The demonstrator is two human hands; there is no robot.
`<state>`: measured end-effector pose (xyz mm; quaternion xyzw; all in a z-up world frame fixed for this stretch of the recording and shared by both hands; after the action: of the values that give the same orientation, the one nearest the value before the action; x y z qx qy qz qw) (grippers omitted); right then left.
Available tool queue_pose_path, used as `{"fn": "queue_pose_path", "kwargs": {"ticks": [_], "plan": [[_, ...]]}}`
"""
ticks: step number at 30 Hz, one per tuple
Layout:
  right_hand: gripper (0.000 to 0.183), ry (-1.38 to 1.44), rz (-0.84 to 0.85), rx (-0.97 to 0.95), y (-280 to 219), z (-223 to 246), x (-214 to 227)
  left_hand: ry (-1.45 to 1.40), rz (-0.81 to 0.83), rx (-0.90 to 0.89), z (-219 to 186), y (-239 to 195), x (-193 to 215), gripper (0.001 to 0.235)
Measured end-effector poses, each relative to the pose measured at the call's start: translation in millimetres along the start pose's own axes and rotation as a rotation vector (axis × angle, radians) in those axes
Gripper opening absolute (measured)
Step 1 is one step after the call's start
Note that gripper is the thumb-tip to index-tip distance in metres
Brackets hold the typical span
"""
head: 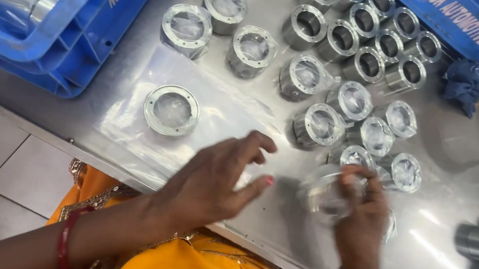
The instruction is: The person places metal ring-like bearings into small plastic bags and then stacks the bagged bearings into blue plastic bins on a metal work surface.
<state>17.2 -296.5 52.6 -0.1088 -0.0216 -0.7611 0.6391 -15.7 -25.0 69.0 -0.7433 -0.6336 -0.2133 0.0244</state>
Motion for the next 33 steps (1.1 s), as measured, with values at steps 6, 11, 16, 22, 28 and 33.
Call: {"fn": "queue_pose_path", "kwargs": {"ticks": [6,11,16,22,28,33], "plan": [[0.020,-0.400,-0.032,0.339,61,35,52,0.187,0.073,0.031,-11,20,2,0.035],[0.026,-0.607,0.171,0.329,88,16,60,0.333,0.172,-0.120,-12,56,-31,0.042],[0.042,-1.144,0.374,0.698,79,44,29,0.535,0.202,-0.119,17,122,-79,0.056],[0.064,-1.057,0.514,0.685,48,42,10,0.728,0.257,0.046,31,148,-115,0.093],[0.074,-1.276,0.648,0.266,13,26,7,0.703,0.535,0.114,10,125,-107,0.107],[0.077,-1.424,0.665,0.070,18,14,11,0.565,0.379,0.039,15,165,-79,0.106]]}}
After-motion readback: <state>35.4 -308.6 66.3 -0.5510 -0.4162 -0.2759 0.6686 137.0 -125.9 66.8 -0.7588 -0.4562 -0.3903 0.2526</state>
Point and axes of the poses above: each hand's wrist, its own y-axis towards the middle knuckle, its own x-axis out of the back of the hand, z = x × y, the point moved 2 cm from there along y, towards the middle knuckle, and after that the axes turned 3 degrees about x, right-handed, at the moved point
